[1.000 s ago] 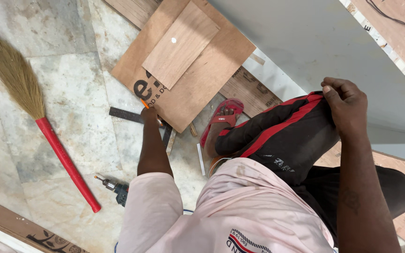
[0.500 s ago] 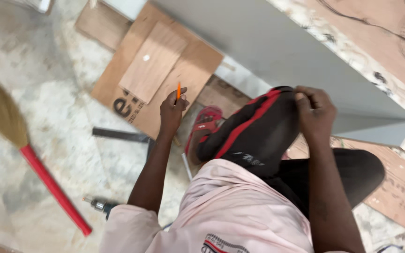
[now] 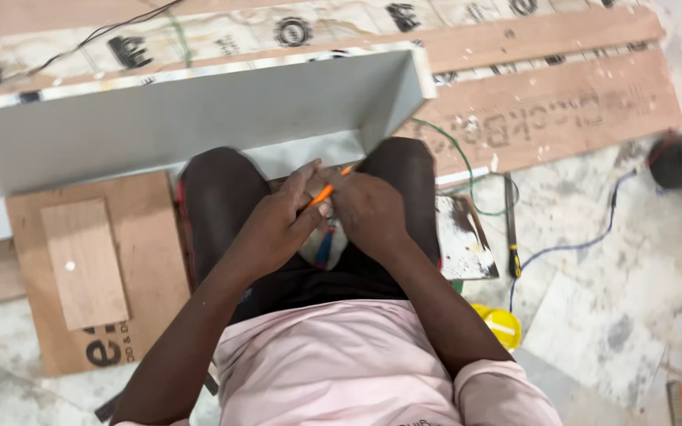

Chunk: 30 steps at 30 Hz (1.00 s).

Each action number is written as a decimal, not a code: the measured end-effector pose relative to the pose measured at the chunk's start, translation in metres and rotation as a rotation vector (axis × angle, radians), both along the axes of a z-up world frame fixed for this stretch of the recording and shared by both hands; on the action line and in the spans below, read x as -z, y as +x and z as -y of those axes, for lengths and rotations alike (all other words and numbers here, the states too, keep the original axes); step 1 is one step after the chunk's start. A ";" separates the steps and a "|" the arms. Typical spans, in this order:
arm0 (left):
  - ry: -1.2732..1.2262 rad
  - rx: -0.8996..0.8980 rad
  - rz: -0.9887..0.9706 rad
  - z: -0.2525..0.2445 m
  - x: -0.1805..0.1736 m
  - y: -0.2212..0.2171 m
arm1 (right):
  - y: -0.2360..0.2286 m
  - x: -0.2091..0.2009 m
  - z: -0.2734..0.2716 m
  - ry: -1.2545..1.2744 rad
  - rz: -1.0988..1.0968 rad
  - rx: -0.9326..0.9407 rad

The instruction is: The person measures and marks a white plastic trim strip using a ruler and pencil, then cuts it with a circular saw. They subsequently sand the cut edge with a metal file and apply glue to the piece.

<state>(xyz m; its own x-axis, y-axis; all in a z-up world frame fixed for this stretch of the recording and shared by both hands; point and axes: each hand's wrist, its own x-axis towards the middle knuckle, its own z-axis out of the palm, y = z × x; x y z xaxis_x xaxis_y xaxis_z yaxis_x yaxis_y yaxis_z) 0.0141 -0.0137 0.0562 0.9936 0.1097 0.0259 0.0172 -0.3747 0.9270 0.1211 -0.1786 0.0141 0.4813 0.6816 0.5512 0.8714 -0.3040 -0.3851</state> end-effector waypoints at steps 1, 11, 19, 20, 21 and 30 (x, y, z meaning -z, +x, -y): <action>-0.006 0.003 0.031 0.011 -0.002 0.013 | 0.009 0.002 0.019 0.052 0.006 0.084; 0.450 -0.033 0.168 0.057 -0.024 0.097 | 0.095 0.106 0.216 0.538 -0.630 0.576; 0.395 0.030 0.077 0.110 0.000 0.147 | 0.039 0.292 0.208 -0.151 -0.652 0.560; 0.432 0.046 0.119 0.113 0.003 0.151 | 0.024 0.315 0.202 -0.267 -0.730 0.568; 0.466 0.063 0.163 0.117 0.006 0.157 | 0.012 0.335 0.198 -0.382 -0.811 0.574; 0.339 0.030 0.063 0.120 0.027 0.172 | -0.062 0.427 0.226 -0.380 -1.100 0.717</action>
